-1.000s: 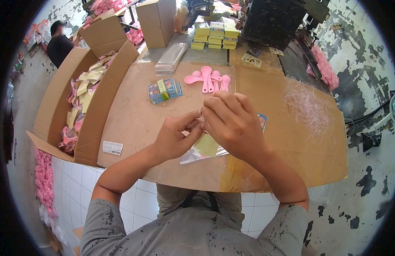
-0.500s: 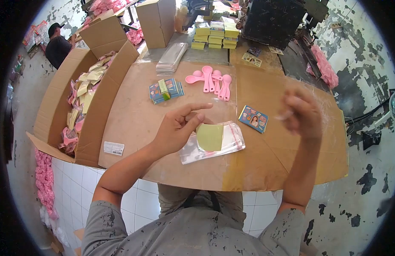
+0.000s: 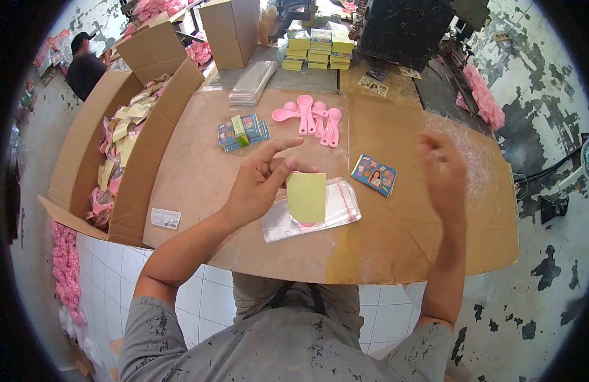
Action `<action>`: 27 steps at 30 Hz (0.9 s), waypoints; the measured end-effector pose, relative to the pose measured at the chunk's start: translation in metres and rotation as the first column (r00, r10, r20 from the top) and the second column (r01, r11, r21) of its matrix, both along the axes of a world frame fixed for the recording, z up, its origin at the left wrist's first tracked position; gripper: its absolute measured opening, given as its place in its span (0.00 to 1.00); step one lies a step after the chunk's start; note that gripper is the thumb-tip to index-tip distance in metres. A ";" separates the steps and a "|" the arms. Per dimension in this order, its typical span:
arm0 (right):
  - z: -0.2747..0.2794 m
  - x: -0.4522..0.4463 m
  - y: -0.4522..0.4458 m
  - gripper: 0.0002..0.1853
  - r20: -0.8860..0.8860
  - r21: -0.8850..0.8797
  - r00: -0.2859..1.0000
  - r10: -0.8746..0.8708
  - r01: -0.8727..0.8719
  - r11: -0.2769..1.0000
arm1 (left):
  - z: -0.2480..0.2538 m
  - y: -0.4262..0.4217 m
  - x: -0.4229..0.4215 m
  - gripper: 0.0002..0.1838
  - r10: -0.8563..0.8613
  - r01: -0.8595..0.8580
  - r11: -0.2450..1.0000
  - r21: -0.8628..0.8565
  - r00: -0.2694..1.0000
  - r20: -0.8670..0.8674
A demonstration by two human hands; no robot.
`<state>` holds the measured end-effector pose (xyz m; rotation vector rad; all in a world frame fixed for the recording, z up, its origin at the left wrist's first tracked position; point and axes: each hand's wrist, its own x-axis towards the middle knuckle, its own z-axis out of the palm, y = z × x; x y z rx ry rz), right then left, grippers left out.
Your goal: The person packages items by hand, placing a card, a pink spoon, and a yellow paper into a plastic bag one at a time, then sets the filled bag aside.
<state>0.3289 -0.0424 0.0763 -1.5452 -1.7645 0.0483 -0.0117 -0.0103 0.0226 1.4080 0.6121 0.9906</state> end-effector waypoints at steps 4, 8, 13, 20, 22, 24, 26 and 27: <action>-0.010 -0.086 -0.004 0.19 -0.318 -0.200 0.841 0.437 -0.510 0.836 | -0.003 -0.001 0.001 0.21 -0.015 0.015 1.000 0.014 0.999 -0.037; -0.032 -0.101 0.012 0.17 -0.635 -0.214 0.657 0.406 -0.655 0.725 | -0.006 0.000 0.000 0.19 -0.014 0.014 1.000 0.005 1.000 0.006; -0.037 -0.094 0.018 0.11 -0.763 -0.173 0.543 0.350 -0.695 0.698 | -0.009 0.004 -0.002 0.16 -0.001 -0.002 0.998 -0.061 0.999 -0.047; -0.054 -0.088 0.022 0.07 -0.758 -0.113 0.531 0.378 -0.678 0.726 | -0.014 0.004 0.000 0.14 0.051 -0.055 0.997 -0.049 0.996 -0.077; -0.057 -0.085 0.023 0.07 -0.733 -0.089 0.536 0.419 -0.686 0.722 | -0.016 0.004 0.001 0.14 0.060 -0.062 0.998 -0.015 0.993 -0.099; -0.059 -0.081 0.024 0.07 -0.747 -0.080 0.513 0.423 -0.701 0.708 | -0.015 0.002 0.003 0.13 0.061 -0.060 0.998 0.023 0.996 -0.060; -0.061 -0.078 0.025 0.08 -0.745 -0.072 0.506 0.435 -0.709 0.701 | -0.016 0.003 0.003 0.13 0.036 -0.034 0.998 0.049 0.998 -0.048; -0.061 -0.077 0.025 0.09 -0.743 -0.068 0.502 0.442 -0.714 0.697 | -0.020 0.006 0.000 0.13 0.013 -0.009 0.998 0.057 0.998 -0.057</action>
